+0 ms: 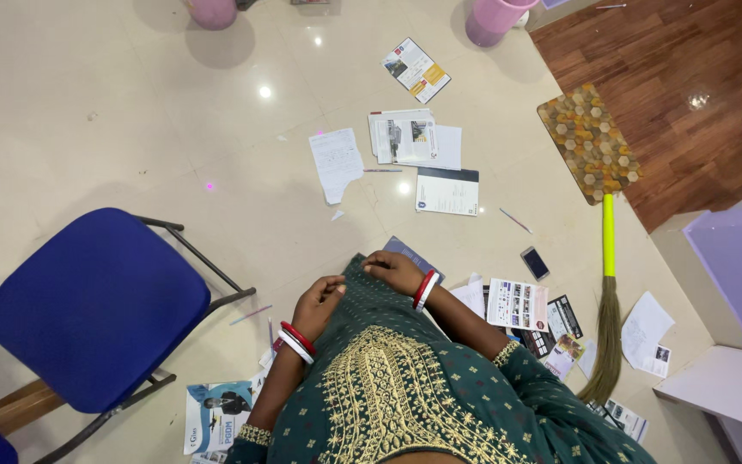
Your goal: The person picks up and gathers various papers and documents scattered on the floor, stacks them by hand, and places the stacked papers on a shelf.
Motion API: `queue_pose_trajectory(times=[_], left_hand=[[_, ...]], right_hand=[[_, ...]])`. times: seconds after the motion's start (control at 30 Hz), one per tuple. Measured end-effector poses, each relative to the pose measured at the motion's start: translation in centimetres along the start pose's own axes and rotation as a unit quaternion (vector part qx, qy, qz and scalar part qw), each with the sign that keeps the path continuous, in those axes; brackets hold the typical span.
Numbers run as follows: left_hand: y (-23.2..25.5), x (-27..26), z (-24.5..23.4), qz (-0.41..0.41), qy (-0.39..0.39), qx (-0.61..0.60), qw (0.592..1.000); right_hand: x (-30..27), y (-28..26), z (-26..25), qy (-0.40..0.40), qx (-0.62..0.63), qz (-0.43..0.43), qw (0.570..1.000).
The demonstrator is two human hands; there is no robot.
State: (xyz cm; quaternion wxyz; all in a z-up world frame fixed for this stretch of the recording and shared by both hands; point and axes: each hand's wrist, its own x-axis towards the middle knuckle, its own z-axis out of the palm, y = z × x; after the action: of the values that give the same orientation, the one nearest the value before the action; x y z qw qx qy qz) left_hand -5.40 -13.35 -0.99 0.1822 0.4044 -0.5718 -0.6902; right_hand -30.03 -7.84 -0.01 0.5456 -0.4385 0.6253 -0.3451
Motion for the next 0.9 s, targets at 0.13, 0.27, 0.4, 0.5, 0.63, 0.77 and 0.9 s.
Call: queue_pose_trajectory(times=[0.13, 0.27, 0.4, 0.5, 0.63, 0.77, 0.9], left_hand=[[1.7, 5.3, -1.5, 0.002, -0.037, 0.038, 0.999], [6.2, 13.7, -3.2, 0.022, -0.054, 0.099, 0.993], [10.8, 23.6, -3.5, 0.035, -0.021, 0.121, 0.992], [14.6, 30.4, -2.1, 0.035, -0.034, 0.130, 0.990], [19.3, 38.4, -0.9, 0.064, -0.060, 0.155, 0.984], [22.0, 43.9, -0.4, 0.082, -0.039, 0.146, 0.985], [21.9, 48.3, -0.1, 0.051, -0.061, 0.118, 0.990]], right_hand=[[2.1, 2.7, -4.2, 0.066, -0.019, 0.022, 0.997], [6.4, 5.5, -10.0, 0.126, 0.045, 0.035, 0.990], [13.3, 6.2, -16.6, 0.153, 0.078, 0.054, 0.984], [18.0, 2.6, -22.7, 0.165, 0.062, 0.003, 0.984], [23.0, -2.8, -31.1, 0.209, 0.005, -0.007, 0.978], [26.8, -5.6, -36.9, 0.222, 0.048, -0.011, 0.974], [29.2, -6.0, -38.7, 0.229, 0.036, 0.007, 0.973]])
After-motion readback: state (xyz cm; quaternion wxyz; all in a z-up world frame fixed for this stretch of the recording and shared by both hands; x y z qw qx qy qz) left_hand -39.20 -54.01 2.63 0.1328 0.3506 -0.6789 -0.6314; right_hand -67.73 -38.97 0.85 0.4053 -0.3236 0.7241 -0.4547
